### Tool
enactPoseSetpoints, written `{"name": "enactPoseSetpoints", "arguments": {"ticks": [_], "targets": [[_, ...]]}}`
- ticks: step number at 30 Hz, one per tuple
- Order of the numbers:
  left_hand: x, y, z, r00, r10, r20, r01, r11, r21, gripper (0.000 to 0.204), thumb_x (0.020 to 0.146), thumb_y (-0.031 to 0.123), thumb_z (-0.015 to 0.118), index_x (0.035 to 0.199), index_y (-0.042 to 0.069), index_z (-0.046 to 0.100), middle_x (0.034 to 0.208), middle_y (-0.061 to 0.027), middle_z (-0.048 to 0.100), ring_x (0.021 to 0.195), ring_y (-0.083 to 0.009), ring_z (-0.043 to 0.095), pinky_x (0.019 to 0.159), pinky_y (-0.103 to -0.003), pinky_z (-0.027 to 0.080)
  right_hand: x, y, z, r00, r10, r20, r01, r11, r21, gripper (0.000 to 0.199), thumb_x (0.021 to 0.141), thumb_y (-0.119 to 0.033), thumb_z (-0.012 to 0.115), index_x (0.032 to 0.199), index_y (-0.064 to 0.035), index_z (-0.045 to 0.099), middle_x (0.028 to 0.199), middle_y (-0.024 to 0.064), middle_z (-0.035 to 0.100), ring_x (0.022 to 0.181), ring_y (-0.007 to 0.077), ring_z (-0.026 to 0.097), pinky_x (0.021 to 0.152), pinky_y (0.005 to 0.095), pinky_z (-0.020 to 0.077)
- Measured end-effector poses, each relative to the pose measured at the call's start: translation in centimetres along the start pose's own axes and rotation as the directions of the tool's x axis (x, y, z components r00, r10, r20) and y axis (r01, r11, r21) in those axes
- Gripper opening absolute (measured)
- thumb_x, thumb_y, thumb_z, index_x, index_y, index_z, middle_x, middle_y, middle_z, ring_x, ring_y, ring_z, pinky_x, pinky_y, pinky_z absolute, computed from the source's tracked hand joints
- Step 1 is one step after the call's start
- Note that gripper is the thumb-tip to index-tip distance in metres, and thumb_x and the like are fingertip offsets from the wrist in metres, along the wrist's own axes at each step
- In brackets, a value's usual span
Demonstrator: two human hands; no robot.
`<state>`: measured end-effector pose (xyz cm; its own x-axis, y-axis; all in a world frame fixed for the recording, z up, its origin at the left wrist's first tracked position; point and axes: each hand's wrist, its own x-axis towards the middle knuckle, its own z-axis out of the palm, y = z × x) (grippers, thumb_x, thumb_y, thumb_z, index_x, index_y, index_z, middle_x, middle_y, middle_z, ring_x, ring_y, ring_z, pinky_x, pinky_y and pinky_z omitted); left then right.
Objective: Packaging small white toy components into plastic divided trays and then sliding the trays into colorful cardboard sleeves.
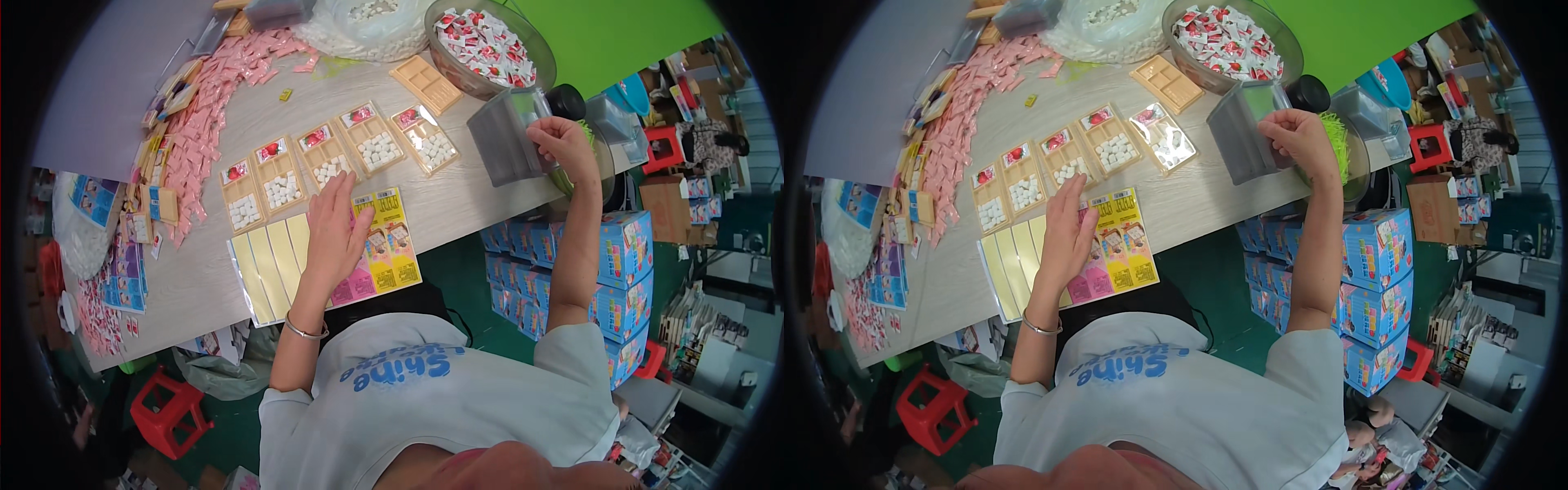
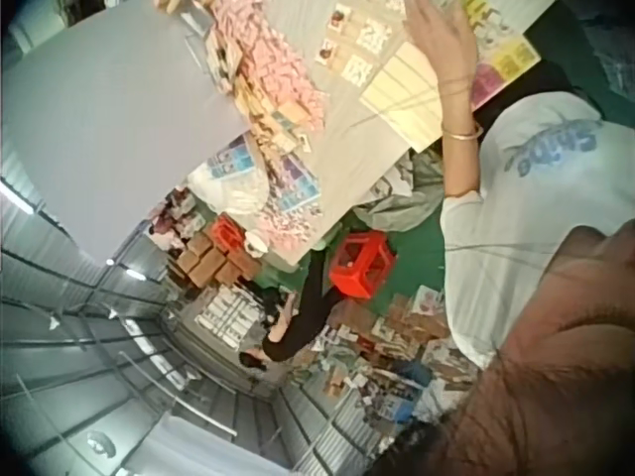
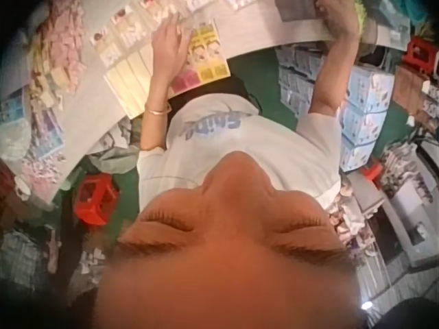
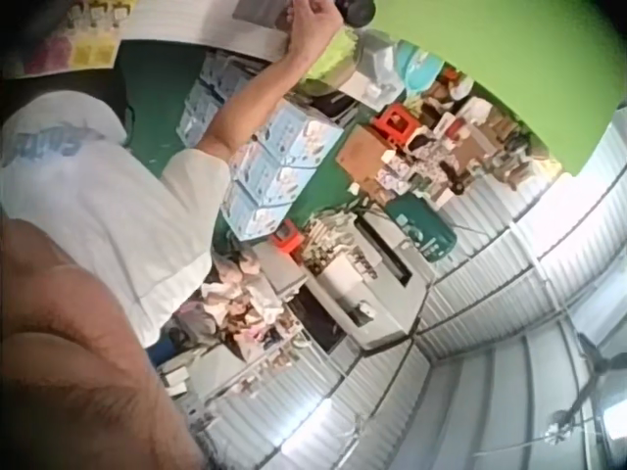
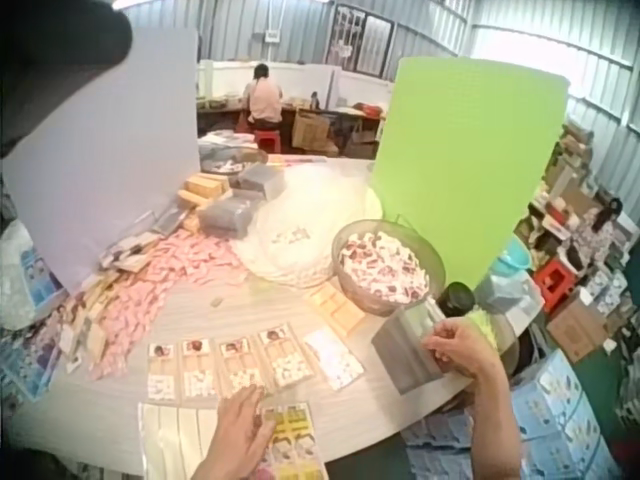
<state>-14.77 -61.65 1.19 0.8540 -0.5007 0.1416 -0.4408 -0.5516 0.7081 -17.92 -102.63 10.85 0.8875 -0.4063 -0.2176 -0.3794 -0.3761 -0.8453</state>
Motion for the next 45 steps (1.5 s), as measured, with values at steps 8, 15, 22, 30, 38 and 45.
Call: {"name": "enactPoseSetpoints", "arguments": {"ticks": [8,15,22,30,38,45], "targets": [[-1.1,-0.2,-0.5,0.999,-0.035,-0.001,0.035,0.994,-0.101,0.054,0.103,0.03,0.055,0.149,0.003,0.045,0.148,-0.0239,0.048,0.138,-0.0414,0.043,0.118,-0.049,0.03,0.5,0.4,-1.1,0.999,-0.008,0.046,0.008,1.0,0.003,0.013,0.093,-0.022,0.075,0.095,-0.0088,0.074,0.077,-0.008,0.064,0.065,0.0001,0.054,0.056,0.0166,0.0399],[-1.7,-0.5,-0.4,0.999,-0.031,-0.021,0.029,0.992,-0.121,0.051,0.102,0.029,0.057,0.145,0.001,0.049,0.144,-0.0226,0.052,0.131,-0.0412,0.049,0.113,-0.048,0.036,0.1,-1.1,1.0,0.995,-0.097,-0.014,0.087,0.942,-0.325,0.013,0.093,-0.017,0.071,0.092,-0.0048,0.073,0.072,-0.0039,0.065,0.065,0.0033,0.057,0.057,0.0211,0.0414],[-0.9,1.4,-1.4,0.994,0.018,0.11,0.038,0.872,-0.487,0.05,0.102,0.022,0.056,0.147,0.002,0.048,0.142,-0.0206,0.056,0.13,-0.0329,0.055,0.111,-0.04,0.041,-4.0,-2.2,-2.1,0.656,-0.464,-0.596,0.442,0.876,-0.196,0.014,0.1,-0.01,0.061,0.095,-0.0005,0.07,0.078,-0.0005,0.062,0.069,0.0074,0.05,0.063,0.0212,0.0415],[0.1,-1.4,-4.2,0.889,-0.456,-0.04,0.183,0.434,-0.882,0.063,0.09,0.009,0.075,0.146,0.0,0.047,0.089,-0.004,0.071,0.077,-0.0045,0.066,0.069,-0.022,0.053,-4.2,-5.6,25.1,0.835,-0.295,0.464,0.008,0.85,0.526,0.011,0.102,-0.013,0.057,0.101,-0.0028,0.061,0.077,0.0008,0.058,0.064,0.0087,0.053,0.058,0.0237,0.0418],[2.3,-10.0,-7.1,0.83,-0.369,-0.418,0.45,0.886,0.111,0.069,0.084,0.02,0.08,0.143,-0.001,0.05,0.121,-0.0162,0.063,0.105,-0.0266,0.063,0.09,-0.044,0.051,1.2,-6.3,37.6,0.889,-0.306,0.341,0.38,0.908,-0.178,0.037,0.092,-0.026,0.073,0.114,0.0016,0.065,0.076,0.0096,0.069,0.068,0.0213,0.068,0.066,0.0345,0.0542],[4.4,-12.0,-3.2,0.974,0.011,-0.225,0.11,0.847,0.52,0.068,0.095,0.034,0.065,0.15,0.001,0.043,0.158,-0.0166,0.04,0.15,-0.033,0.031,0.121,-0.052,0.026,-1.8,-7.7,31.8,0.85,-0.494,0.183,0.526,0.807,-0.267,0.038,0.089,-0.021,0.077,0.12,-0.0022,0.066,0.083,0.0091,0.065,0.069,0.0174,0.064,0.062,0.0312,0.0518]]}}
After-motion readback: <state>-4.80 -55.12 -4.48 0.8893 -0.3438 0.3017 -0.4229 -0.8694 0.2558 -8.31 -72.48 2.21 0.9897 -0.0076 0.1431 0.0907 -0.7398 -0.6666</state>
